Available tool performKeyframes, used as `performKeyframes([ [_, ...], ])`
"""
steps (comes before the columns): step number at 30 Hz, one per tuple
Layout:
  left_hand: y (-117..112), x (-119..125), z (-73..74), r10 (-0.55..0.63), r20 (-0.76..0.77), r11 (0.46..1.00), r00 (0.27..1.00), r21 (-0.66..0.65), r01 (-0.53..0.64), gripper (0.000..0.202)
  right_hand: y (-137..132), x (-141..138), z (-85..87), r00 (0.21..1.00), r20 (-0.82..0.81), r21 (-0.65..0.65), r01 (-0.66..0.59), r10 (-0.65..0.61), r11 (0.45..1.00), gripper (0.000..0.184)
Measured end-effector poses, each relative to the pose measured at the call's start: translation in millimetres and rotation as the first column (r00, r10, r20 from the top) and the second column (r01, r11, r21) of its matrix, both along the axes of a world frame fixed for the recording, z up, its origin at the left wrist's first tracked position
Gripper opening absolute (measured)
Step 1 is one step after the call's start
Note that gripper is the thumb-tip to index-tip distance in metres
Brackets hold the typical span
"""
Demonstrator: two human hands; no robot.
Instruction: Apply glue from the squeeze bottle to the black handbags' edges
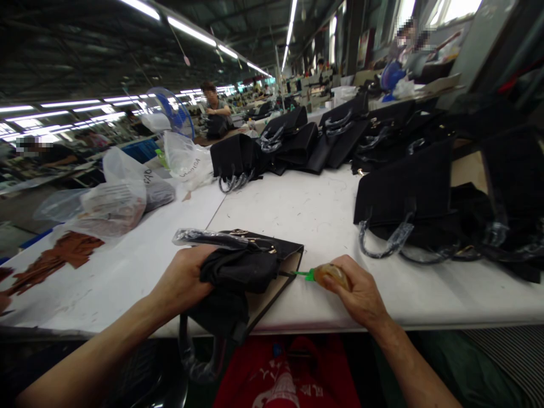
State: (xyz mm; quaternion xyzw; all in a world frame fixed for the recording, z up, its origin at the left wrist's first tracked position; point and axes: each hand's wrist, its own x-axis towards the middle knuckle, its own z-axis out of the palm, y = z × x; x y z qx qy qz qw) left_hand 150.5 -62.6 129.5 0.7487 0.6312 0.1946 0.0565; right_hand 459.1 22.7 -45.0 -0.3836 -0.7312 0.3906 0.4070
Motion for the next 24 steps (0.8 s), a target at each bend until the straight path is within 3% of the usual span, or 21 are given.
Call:
performKeyframes([
  [5,-2.5,-4.1,-1.6,0.026,0.006,0.999,1.000,-0.027,-0.026,0.023,3.6,0.7,-3.0,0.999,-0.013,-0.081,0.030,-0.031,0.996,0.025],
  [11,-8.9,-5.5,-1.5,0.016,0.048,0.998,0.999,-0.055,-0.014,0.016,1.5,2.5,-0.9,0.999,-0.002,-0.175,-0.045,0.045,0.984,0.028],
  [18,-16.8,-13.9,-6.5,0.001,0.076,0.999,0.997,-0.035,0.002,0.016,-11.0,1.7,2.9,1.000,-0.020,-0.173,-0.007,0.003,0.985,0.026],
  [21,-18.2,-15.3,-8.8,-0.026,0.065,1.000,0.998,0.001,0.026,0.018,-14.6,2.6,6.9,0.998,-0.024,-0.216,-0.055,0.051,0.975,0.026],
  [24,-19.8,-16.5,-11.0,-0.034,0.049,0.999,0.998,0.023,0.033,0.018,-14.0,3.7,8.6,0.999,-0.028,-0.255,-0.024,0.017,0.967,0.028],
])
